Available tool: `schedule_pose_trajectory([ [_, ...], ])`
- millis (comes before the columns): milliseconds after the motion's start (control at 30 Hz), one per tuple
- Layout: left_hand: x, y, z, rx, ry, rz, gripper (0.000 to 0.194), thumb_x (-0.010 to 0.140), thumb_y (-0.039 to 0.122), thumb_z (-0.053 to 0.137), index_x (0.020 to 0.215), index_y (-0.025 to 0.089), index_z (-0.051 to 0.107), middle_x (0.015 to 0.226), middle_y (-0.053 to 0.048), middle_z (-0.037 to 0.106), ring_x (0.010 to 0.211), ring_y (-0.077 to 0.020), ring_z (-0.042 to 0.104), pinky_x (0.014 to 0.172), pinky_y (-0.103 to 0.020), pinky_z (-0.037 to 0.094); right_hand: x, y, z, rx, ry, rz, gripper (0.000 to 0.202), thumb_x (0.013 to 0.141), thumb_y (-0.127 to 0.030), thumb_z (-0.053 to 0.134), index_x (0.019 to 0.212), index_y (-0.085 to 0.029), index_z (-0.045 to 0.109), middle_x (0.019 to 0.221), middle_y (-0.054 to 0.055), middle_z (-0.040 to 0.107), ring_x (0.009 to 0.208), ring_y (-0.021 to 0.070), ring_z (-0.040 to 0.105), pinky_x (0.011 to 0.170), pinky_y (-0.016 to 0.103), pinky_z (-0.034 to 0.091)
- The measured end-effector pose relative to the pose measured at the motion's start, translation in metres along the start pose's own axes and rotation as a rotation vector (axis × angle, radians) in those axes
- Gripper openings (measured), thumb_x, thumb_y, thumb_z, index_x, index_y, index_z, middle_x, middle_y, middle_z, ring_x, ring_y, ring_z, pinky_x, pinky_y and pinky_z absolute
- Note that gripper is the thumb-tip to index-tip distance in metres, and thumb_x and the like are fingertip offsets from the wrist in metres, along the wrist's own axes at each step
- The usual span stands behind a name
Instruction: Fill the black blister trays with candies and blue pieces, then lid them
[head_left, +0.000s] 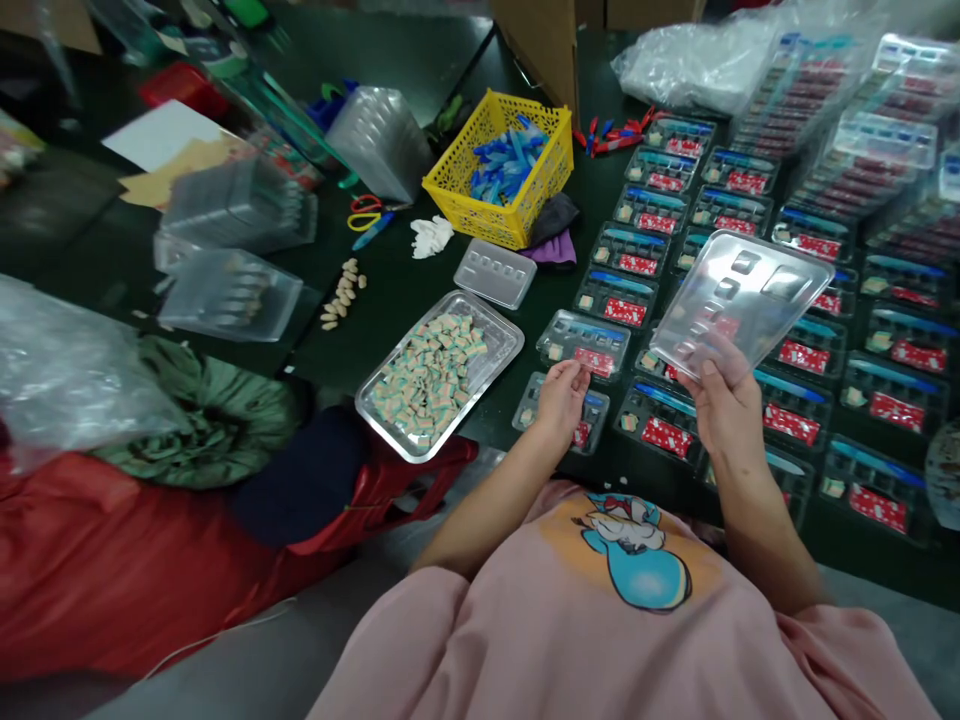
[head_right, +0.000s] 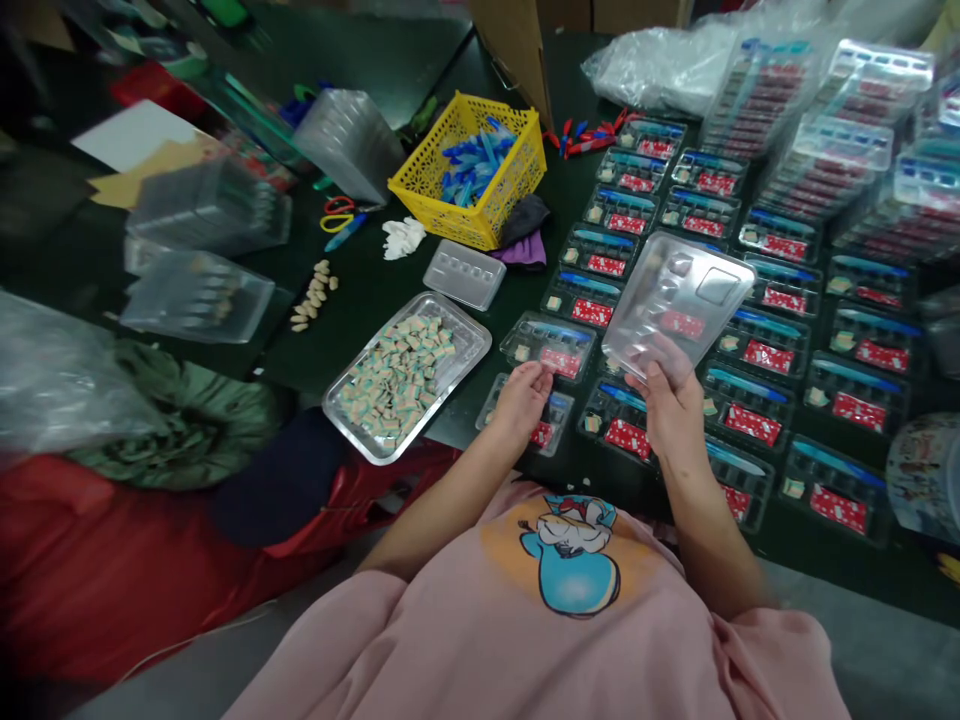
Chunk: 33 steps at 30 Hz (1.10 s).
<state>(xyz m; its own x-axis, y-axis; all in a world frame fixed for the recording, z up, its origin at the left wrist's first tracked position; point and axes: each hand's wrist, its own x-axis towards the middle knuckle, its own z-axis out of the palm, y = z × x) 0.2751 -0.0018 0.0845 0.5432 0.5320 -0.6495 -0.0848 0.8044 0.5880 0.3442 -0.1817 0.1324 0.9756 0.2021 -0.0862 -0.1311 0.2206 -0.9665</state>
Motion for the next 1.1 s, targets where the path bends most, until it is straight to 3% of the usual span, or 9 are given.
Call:
schedule_pose_trajectory([
  [133,-0.012,0.010,-0.001,-0.054,0.041,-0.103,0.014,0.078,0.003,0.061,0.084,0.016,0.059,0.089,-0.008,0.069,0.089,-0.0145,0.069,0.090,-0.027,0.052,0.002,-0.001,-0.002,0.004,-0.012,0.011,0.042,0.083,-0.043,0.070,0.123,-0.031,0.062,0.117,0.003,0.070,0.103,0.0203,0.068,0.086,0.038,0.058],
  [300,-0.034,0.021,-0.011,0.033,0.033,-0.171,0.010,0.082,0.017,0.062,0.092,0.015,0.062,0.122,-0.019,0.063,0.113,-0.0235,0.064,0.096,-0.033,0.051,0.001,0.001,-0.003,0.046,0.015,0.018,0.040,0.082,-0.040,0.072,0.120,-0.032,0.064,0.115,0.002,0.070,0.102,0.0193,0.068,0.084,0.036,0.058],
  [400,-0.038,0.023,-0.012,0.328,-0.139,0.085,0.029,0.087,0.026,0.057,0.115,0.020,0.062,0.137,-0.014,0.057,0.128,-0.0246,0.055,0.108,-0.040,0.043,0.000,0.002,-0.002,0.063,0.027,0.030,0.038,0.080,-0.039,0.073,0.117,-0.031,0.066,0.109,0.001,0.071,0.099,0.0183,0.068,0.082,0.035,0.059],
  [500,-0.022,0.024,-0.006,0.981,-0.404,0.551,0.044,0.091,0.032,0.054,0.134,0.025,0.056,0.153,-0.010,0.043,0.147,-0.0278,0.030,0.118,-0.049,0.026,0.000,0.003,0.000,0.071,0.026,0.033,0.036,0.080,-0.039,0.074,0.114,-0.029,0.066,0.107,0.000,0.072,0.097,0.0172,0.068,0.082,0.033,0.059],
  [567,-0.004,0.023,-0.001,1.442,-0.474,0.762,0.049,0.090,0.034,0.056,0.138,0.023,0.054,0.160,-0.011,0.031,0.151,-0.0332,0.012,0.120,-0.056,0.015,0.000,0.003,0.000,0.074,0.012,0.037,0.037,0.080,-0.040,0.074,0.115,-0.029,0.066,0.108,0.001,0.072,0.098,0.0174,0.068,0.081,0.033,0.059],
  [733,0.032,0.014,-0.006,1.978,-0.459,0.826,0.056,0.089,0.041,0.059,0.142,0.025,0.051,0.161,-0.014,0.026,0.149,-0.0406,0.015,0.116,-0.063,0.017,0.000,0.009,0.000,0.016,-0.077,0.088,0.043,0.081,-0.043,0.072,0.120,-0.027,0.064,0.112,0.004,0.071,0.102,0.0209,0.068,0.080,0.035,0.060],
  [833,0.030,0.015,-0.013,1.890,-0.484,0.880,0.055,0.085,0.040,0.065,0.137,0.024,0.056,0.159,-0.015,0.032,0.148,-0.0399,0.020,0.116,-0.061,0.019,0.002,0.015,0.001,-0.045,-0.149,0.074,0.047,0.085,-0.045,0.067,0.128,-0.029,0.059,0.118,0.004,0.070,0.106,0.0219,0.067,0.080,0.036,0.060],
  [967,0.002,0.023,-0.001,1.317,-0.398,0.907,0.034,0.084,0.036,0.066,0.114,0.021,0.070,0.136,-0.015,0.058,0.129,-0.0310,0.051,0.109,-0.048,0.038,0.007,0.020,0.006,-0.269,-0.258,0.006,0.048,0.091,-0.042,0.057,0.137,-0.029,0.052,0.124,0.005,0.067,0.107,0.0237,0.066,0.083,0.040,0.060],
  [1100,-0.032,0.024,0.025,0.718,-0.504,0.469,0.026,0.078,0.040,0.073,0.094,0.019,0.073,0.086,-0.006,0.071,0.078,-0.0177,0.065,0.078,-0.032,0.053,0.004,0.022,0.019,-0.577,-0.390,-0.216,0.044,0.093,-0.025,0.048,0.137,-0.024,0.054,0.129,0.008,0.063,0.120,0.0261,0.059,0.104,0.049,0.048],
])
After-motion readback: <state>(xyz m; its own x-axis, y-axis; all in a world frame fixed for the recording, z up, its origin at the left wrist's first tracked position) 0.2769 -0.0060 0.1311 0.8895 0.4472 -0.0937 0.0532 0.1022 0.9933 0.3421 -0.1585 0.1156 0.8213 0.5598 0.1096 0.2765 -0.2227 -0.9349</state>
